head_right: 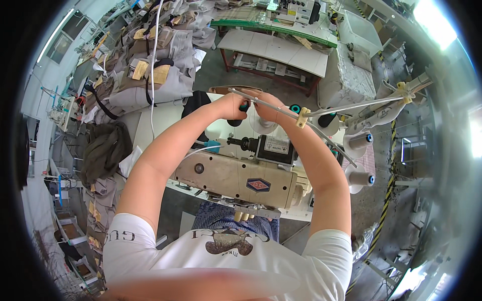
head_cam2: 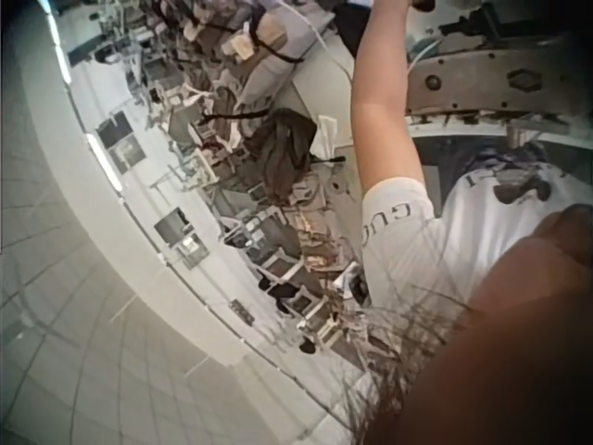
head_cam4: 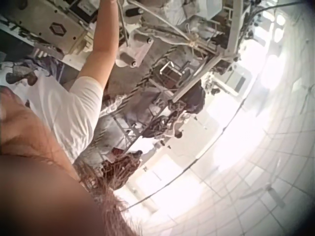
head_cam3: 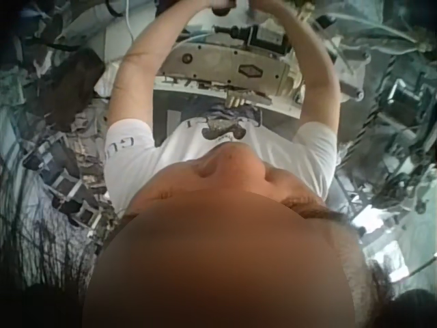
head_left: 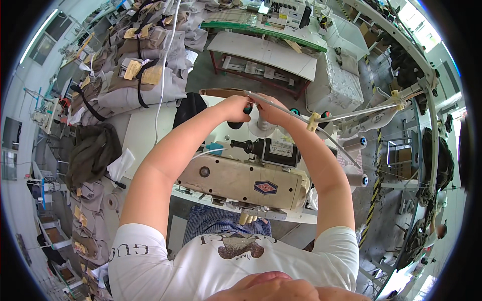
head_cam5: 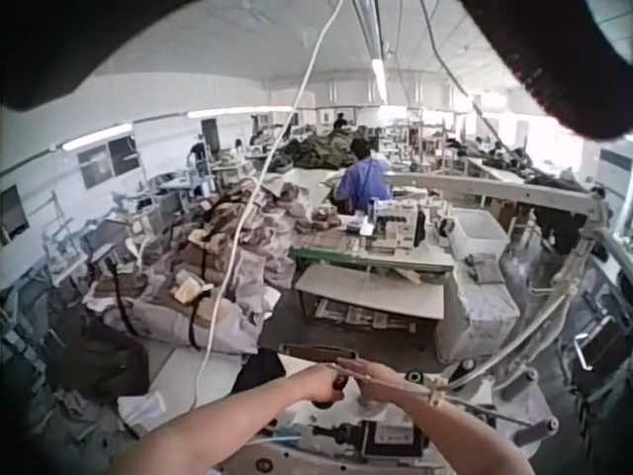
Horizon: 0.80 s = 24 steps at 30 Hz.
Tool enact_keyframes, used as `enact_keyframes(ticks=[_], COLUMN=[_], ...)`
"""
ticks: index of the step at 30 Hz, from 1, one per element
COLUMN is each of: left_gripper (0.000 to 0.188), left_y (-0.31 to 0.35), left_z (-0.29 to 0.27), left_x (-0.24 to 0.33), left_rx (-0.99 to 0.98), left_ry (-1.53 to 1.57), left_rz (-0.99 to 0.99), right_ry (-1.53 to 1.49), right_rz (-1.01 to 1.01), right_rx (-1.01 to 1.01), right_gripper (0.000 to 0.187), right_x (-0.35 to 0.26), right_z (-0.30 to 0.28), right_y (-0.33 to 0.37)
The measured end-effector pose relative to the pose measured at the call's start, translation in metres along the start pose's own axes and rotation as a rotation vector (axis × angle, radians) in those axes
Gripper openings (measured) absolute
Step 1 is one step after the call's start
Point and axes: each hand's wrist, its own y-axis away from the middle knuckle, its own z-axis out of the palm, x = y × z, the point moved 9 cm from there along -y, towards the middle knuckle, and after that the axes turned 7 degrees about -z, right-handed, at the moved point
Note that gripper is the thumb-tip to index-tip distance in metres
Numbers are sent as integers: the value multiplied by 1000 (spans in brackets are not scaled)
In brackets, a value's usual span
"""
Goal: The recorder is threading a sewing machine and using a screwdriver to adjust mechanical components.
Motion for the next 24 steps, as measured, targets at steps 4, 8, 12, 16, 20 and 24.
enact_keyframes(ticks=[4, 8, 12, 16, 20, 24], left_gripper=[38, 31, 26, 22, 23, 28], left_y=[6, 13, 12, 12, 10, 9], left_z=[-8, -8, -17, -21, -18, -14], left_x=[-7, -33, -20, -9, -3, 13], left_rx=[-30, -190, -282, -268, -251, -301], left_ry=[62, 1052, 1497, 1593, 1071, 329], left_rz=[0, -213, -105, -64, -71, 90], right_ry=[145, -236, -911, -1512, -1674, -1550], right_rz=[327, 505, 683, 684, 626, 568], right_rx=[-325, -224, 116, 443, 476, 385], right_gripper=[21, 18, 14, 19, 19, 19], right_x=[44, 53, 56, 58, 56, 54], right_z=[6, -3, -8, -15, -19, -21], right_y=[18, 19, 16, 7, 2, 0])
